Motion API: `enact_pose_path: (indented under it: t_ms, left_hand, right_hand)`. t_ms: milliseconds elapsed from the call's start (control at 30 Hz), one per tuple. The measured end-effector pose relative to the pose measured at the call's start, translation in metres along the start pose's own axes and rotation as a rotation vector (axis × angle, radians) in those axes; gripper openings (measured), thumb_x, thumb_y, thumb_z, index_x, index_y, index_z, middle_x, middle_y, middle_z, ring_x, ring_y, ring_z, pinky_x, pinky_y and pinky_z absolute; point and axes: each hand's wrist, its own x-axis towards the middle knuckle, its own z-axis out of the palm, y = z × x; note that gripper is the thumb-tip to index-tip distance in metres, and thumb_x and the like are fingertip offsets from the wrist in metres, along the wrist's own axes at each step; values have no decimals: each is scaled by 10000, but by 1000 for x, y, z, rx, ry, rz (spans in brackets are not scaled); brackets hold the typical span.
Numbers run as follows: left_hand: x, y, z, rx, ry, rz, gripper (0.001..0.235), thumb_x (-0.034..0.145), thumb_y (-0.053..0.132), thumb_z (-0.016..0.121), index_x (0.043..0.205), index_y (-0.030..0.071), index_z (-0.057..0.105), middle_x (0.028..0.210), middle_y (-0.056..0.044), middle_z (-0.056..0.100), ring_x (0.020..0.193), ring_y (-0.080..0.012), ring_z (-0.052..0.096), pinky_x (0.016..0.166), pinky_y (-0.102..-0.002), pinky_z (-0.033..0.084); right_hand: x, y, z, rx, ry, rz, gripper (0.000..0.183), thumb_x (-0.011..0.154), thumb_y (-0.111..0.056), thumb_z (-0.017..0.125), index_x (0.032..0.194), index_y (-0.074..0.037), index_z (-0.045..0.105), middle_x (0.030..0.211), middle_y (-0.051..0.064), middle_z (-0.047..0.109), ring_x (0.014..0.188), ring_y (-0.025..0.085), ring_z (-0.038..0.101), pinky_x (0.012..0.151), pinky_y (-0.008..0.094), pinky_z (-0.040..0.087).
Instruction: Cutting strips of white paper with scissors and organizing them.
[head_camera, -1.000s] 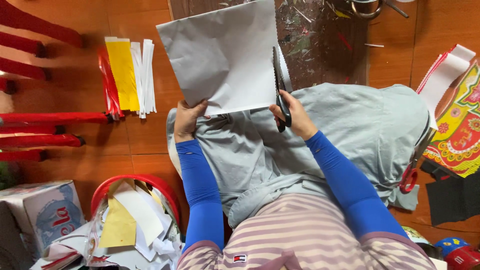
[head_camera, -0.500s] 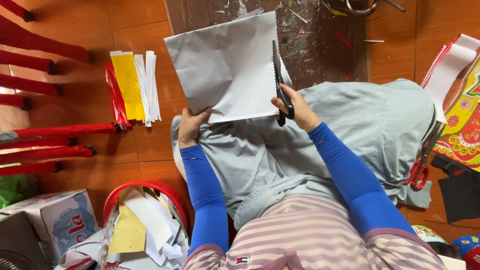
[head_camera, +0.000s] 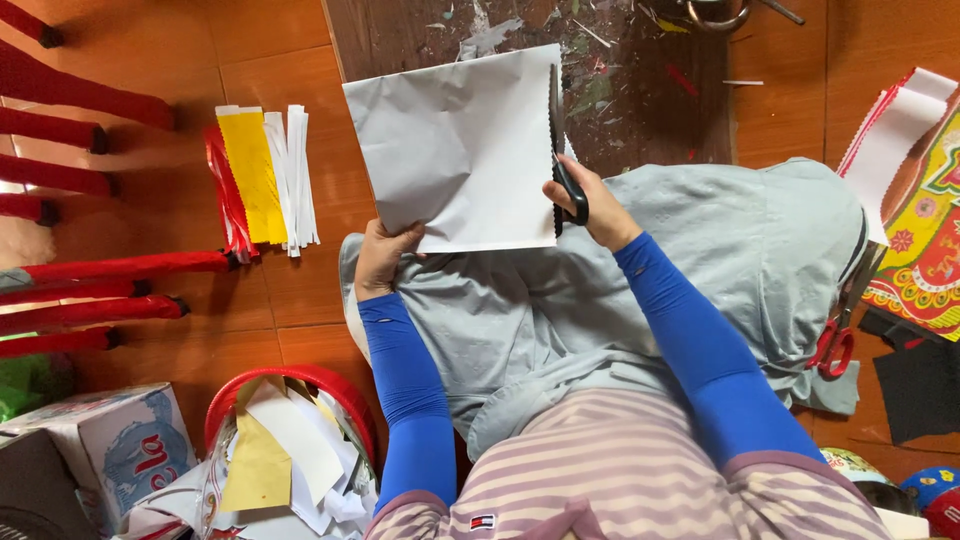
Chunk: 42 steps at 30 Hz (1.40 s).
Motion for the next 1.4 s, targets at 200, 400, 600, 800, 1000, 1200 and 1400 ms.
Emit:
enact_pose_path:
  t_ms: [200,400,600,800,1000,1200,1400]
  left_hand:
    - [0,5,5,23,17,-27,170,869,95,793,991,-12,741,772,-22,677,655,-96,623,532,-288,588]
    - [-5,12,8,20,18,-17,148,887,69,782,989,-31,740,804,-49,698,661,-113,633,526,-293,582]
    - [-8,10,6,-3,20,-48,146,874,29,755,1002,-41,751,852,-65,726,687,-125,663,534,-290,572]
    - [-10,16,9,18,33,-30,144,870,25,744,1001,-35,742,843,-55,724,673,-116,660,523,-287,582]
    - [-8,13,9,-31,16,-24,116,909,42,758,983,-46,741,780,-41,678,628,-102,610,516,-283,575]
    - [-9,13,9,-2,62,-43,122,917,47,767,1001,-36,737,770,-30,660,619,-94,596,521,-287,591]
    - [-5,19,10,-87,303,70,244,870,56,784,1027,-106,690,878,-131,745,680,-195,727,527,-317,625]
  right_hand:
    - [3,5,14,-61,119,-110,613,960,-491,737,1231,34,573,858,-51,494,793,42,448,677,215,430]
    - [12,10,11,-90,160,-49,713,919,-520,757,1255,89,597,867,-15,534,822,69,467,716,237,441]
    - [31,3,2,-14,60,-162,831,975,-526,734,1435,96,429,1099,-24,600,1011,65,550,888,227,495]
    - [33,2,11,-107,164,-153,658,945,-476,768,1265,64,570,887,-27,509,830,66,445,719,234,444]
    - [39,2,13,-140,190,-129,479,946,-437,785,1036,4,621,772,-54,487,731,50,417,608,238,393]
    - [54,6,7,-146,165,-105,561,928,-418,817,1192,34,616,827,-24,572,750,54,500,641,229,463]
    - [61,23,-71,-565,377,-222,691,828,-317,941,1358,-5,626,1156,195,740,1017,307,744,845,395,573]
